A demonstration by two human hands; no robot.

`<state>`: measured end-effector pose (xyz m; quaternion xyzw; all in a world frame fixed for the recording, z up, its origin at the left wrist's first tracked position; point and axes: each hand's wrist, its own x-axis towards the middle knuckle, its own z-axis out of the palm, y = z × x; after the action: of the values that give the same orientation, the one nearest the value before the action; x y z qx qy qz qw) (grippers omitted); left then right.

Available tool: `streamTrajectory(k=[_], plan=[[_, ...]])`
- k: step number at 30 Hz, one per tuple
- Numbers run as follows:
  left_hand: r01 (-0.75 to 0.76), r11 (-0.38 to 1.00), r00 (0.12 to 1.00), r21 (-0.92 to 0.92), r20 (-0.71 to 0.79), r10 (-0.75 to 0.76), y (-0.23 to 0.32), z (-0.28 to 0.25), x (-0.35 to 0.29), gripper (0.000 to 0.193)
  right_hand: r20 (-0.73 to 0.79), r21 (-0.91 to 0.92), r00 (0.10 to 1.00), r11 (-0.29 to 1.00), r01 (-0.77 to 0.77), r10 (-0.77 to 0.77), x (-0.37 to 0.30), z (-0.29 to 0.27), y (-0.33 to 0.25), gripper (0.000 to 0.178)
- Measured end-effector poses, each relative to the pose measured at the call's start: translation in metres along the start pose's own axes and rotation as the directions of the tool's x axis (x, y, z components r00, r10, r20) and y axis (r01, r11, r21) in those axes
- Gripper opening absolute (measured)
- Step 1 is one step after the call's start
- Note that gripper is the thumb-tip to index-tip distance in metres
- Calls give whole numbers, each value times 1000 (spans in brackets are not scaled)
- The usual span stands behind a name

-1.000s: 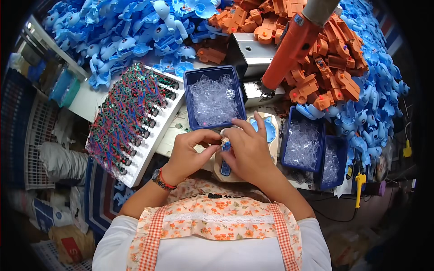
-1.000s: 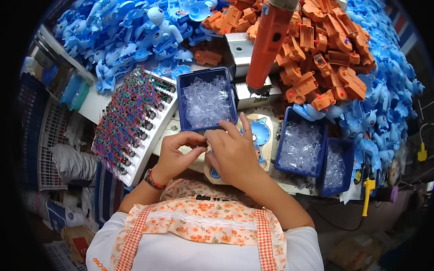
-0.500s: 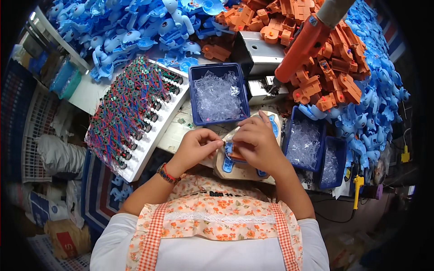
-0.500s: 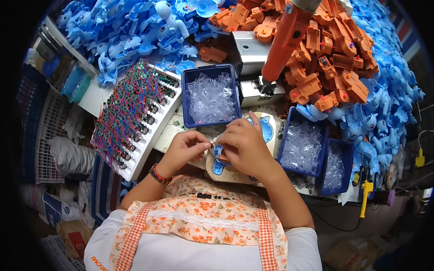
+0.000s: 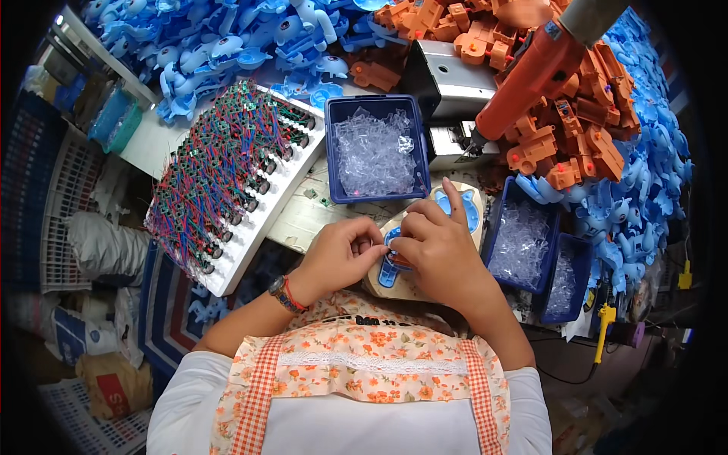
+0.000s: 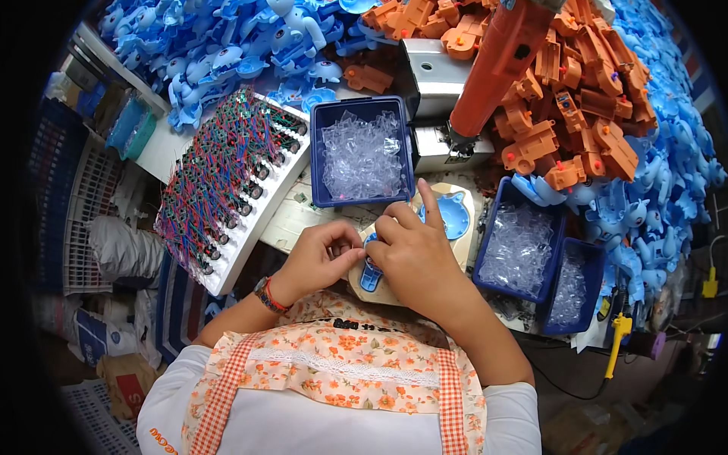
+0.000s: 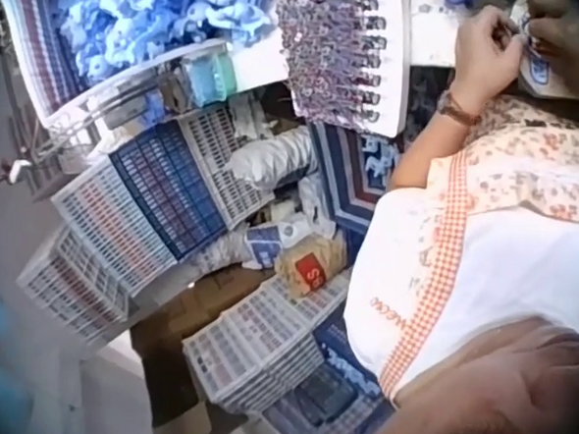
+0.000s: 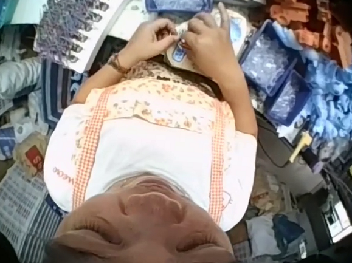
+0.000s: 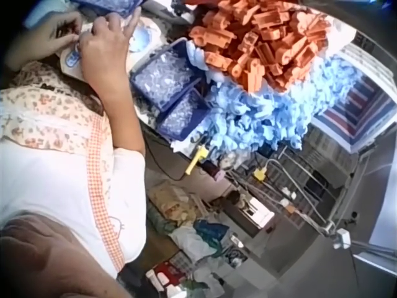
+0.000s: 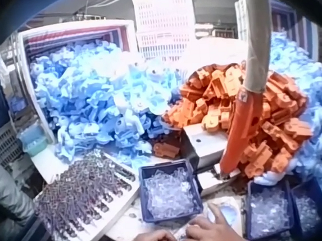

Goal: Assembling blue toy ponies by attaching orange components using a handheld tool.

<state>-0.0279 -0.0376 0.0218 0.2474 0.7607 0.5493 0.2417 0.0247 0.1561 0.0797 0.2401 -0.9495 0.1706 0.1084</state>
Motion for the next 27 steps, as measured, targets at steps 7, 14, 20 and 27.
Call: streamTrajectory(k=[7, 14, 20, 27], plan=[[105, 923, 994, -370, 48, -94, -21, 4, 5, 29, 46, 51, 997, 997, -64, 62, 0, 2, -3, 15], [309, 753, 950, -581, 220, -221, -19, -1, 11, 31, -1, 130, 997, 989, -75, 76, -2, 7, -1, 13], [394, 748, 917, -534, 286, -278, -16, -3, 11, 34, -65, 193, 991, 976, -103, 118, -7, 14, 1, 12], [438, 715, 894, -544, 346, -285, -11, -7, 17, 38, -74, 258, 988, 959, -113, 137, -7, 18, 5, 10]])
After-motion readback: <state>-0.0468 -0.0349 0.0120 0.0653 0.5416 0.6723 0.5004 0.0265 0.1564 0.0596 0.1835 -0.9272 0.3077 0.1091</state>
